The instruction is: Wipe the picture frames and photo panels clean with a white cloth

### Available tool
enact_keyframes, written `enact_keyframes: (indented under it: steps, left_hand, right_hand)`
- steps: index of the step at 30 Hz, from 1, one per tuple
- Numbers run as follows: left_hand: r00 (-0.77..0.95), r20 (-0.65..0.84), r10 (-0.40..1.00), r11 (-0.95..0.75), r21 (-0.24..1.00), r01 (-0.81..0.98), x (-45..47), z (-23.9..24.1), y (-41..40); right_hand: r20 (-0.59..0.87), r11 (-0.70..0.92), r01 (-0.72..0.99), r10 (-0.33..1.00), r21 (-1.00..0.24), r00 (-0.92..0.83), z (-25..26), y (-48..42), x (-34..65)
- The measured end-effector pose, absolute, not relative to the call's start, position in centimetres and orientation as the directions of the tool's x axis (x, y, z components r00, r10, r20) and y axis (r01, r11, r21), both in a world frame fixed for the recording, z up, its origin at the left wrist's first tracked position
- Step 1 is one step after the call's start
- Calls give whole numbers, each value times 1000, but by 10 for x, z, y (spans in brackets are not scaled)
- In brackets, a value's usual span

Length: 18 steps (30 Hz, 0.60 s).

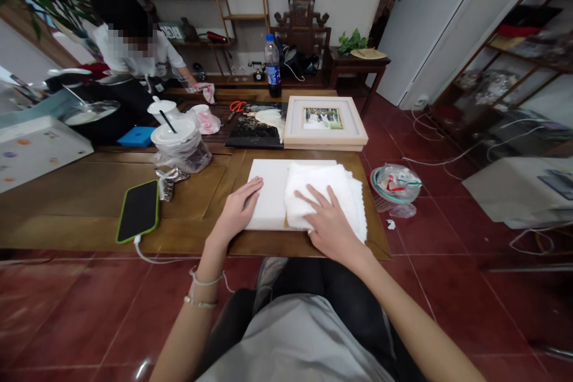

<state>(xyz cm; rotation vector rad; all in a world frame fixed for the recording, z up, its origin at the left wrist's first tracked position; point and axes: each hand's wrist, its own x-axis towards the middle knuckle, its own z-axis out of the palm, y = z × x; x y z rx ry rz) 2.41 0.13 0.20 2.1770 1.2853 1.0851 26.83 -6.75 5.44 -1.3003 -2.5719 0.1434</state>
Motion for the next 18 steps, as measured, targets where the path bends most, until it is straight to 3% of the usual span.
enact_keyframes:
  steps: [7,10,14,18]
  left_hand:
    - [276,426,861,-505,661,555,24,1,2]
    - [279,424,862,-504,657,561,24,0,2]
    - [282,417,864,-501,656,565,24,1,2]
    - [277,416,866,-497,659,565,24,1,2]
  right_hand:
    - [228,678,621,726,-394,-648,59,-102,294]
    - [217,631,641,766,-438,-605,57,-88,304]
    - [85,495,766,857,-410,-508,60,-51,301]
    - [90,482,804,871,-347,-483,60,-10,285]
